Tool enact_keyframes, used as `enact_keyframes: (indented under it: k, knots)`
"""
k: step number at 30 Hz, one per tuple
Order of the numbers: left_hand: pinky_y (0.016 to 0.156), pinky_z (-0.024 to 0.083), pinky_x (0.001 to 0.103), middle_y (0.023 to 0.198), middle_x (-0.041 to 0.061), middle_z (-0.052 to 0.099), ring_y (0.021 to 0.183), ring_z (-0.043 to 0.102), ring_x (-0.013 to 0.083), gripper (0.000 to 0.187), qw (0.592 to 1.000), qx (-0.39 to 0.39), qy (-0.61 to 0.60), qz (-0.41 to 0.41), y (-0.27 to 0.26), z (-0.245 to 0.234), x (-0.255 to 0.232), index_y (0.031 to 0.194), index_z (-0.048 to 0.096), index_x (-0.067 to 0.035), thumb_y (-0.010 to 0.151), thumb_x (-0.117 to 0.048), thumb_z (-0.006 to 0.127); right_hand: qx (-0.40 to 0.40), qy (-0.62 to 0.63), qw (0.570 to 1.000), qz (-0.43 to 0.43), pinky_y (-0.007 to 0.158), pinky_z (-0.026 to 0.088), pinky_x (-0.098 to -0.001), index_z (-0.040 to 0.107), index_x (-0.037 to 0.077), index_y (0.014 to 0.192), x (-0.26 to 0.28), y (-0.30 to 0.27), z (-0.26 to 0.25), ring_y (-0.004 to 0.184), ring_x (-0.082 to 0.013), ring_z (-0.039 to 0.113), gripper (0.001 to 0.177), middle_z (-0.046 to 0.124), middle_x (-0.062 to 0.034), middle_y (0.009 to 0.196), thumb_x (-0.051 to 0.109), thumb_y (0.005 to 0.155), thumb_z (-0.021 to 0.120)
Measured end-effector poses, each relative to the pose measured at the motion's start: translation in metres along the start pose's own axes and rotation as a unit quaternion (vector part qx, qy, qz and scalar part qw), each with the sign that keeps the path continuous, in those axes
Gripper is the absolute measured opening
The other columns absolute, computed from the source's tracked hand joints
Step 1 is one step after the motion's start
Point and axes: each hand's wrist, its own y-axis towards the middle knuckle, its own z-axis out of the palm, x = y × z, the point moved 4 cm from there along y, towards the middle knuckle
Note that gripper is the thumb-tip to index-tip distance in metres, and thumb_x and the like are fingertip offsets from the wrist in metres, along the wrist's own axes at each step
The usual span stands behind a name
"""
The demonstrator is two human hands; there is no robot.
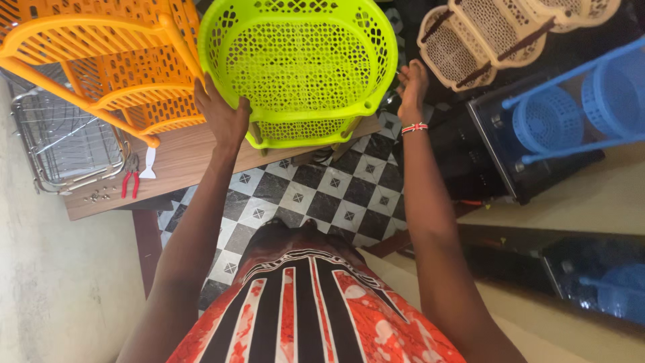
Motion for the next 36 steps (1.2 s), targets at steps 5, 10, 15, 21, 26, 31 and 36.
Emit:
enact_keyframes:
  k: [5, 10, 15, 21, 26, 31, 36]
  knots:
    - [0.119, 0.034, 0.054, 0.149, 0.031, 0.045, 0.140, 0.039, 0.0486, 0.070, 0.995, 0.014, -0.033, 0.095, 0.038, 0.005, -0.023, 0.147, 0.046, 0.004, 0.086, -0.012, 0.074, 0.025, -0.024, 0.997, -0.075, 0.090, 0.045, -0.0378, 0.065, 0.006, 0.132, 0.030, 0.039, 0.011, 0.105, -0.0186, 0.058, 0.052, 0.066, -0.0046, 0.116, 0.039, 0.092, 0.065]
    - [0.112, 0.041, 0.054, 0.137, 0.031, 0.055, 0.127, 0.050, 0.0499, 0.056, 0.987, 0.004, -0.002, 0.158, 0.120, 0.032, -0.009, 0.139, 0.054, 0.004, 0.084, 0.001, 0.062, 0.080, -0.071, 0.979, -0.176, 0.091, 0.049, -0.0295, 0.069, 0.001, 0.120, 0.059, 0.076, 0.049, 0.096, -0.0143, 0.060, 0.046, 0.067, -0.0020, 0.103, 0.037, 0.093, 0.072]
    - [0.099, 0.047, 0.054, 0.122, 0.028, 0.064, 0.115, 0.059, 0.0489, 0.041, 0.990, 0.023, 0.048, 0.130, 0.194, 0.075, 0.010, 0.131, 0.062, 0.001, 0.091, -0.006, 0.058, 0.162, -0.195, 0.940, -0.228, 0.093, 0.051, -0.0313, 0.068, -0.001, 0.122, 0.069, 0.104, 0.092, 0.101, -0.0137, 0.064, 0.049, 0.071, -0.0045, 0.109, 0.044, 0.103, 0.066]
    - [0.085, 0.050, 0.056, 0.106, 0.026, 0.071, 0.099, 0.067, 0.0477, 0.055, 0.990, 0.102, 0.095, 0.017, 0.254, 0.124, 0.011, 0.116, 0.070, -0.002, 0.104, -0.050, 0.046, 0.297, -0.270, 0.897, -0.184, 0.091, 0.052, -0.0309, 0.063, 0.001, 0.131, 0.077, 0.159, 0.152, 0.102, -0.0112, 0.066, 0.053, 0.072, -0.0035, 0.114, 0.048, 0.106, 0.056]
    - [0.095, 0.050, 0.056, 0.109, 0.031, 0.070, 0.104, 0.066, 0.0495, 0.069, 0.957, 0.213, 0.183, -0.070, 0.275, 0.147, 0.020, 0.111, 0.074, 0.001, 0.106, -0.058, 0.038, 0.416, -0.262, 0.869, -0.065, 0.088, 0.052, -0.0300, 0.067, 0.003, 0.122, 0.062, 0.177, 0.188, 0.097, -0.0070, 0.060, 0.057, 0.069, 0.0001, 0.107, 0.055, 0.107, 0.049]
    - [0.100, 0.046, 0.051, 0.121, 0.032, 0.064, 0.116, 0.061, 0.0455, 0.064, 0.951, 0.219, 0.151, -0.156, 0.289, 0.159, 0.045, 0.118, 0.070, 0.001, 0.086, -0.054, 0.057, 0.376, -0.403, 0.835, -0.004, 0.067, 0.043, -0.0341, 0.063, 0.006, 0.086, 0.055, 0.180, 0.202, 0.068, -0.0085, 0.045, 0.062, 0.049, 0.0032, 0.071, 0.064, 0.103, 0.049]
    - [0.104, 0.046, 0.049, 0.129, 0.033, 0.061, 0.124, 0.059, 0.0456, 0.072, 0.927, 0.278, 0.121, -0.223, 0.283, 0.175, 0.073, 0.125, 0.066, 0.003, 0.090, -0.059, 0.056, 0.338, -0.462, 0.820, 0.000, 0.055, 0.030, -0.0394, 0.039, 0.009, 0.061, 0.045, 0.175, 0.200, 0.053, -0.0117, 0.033, 0.075, 0.034, 0.0044, 0.054, 0.074, 0.097, 0.052]
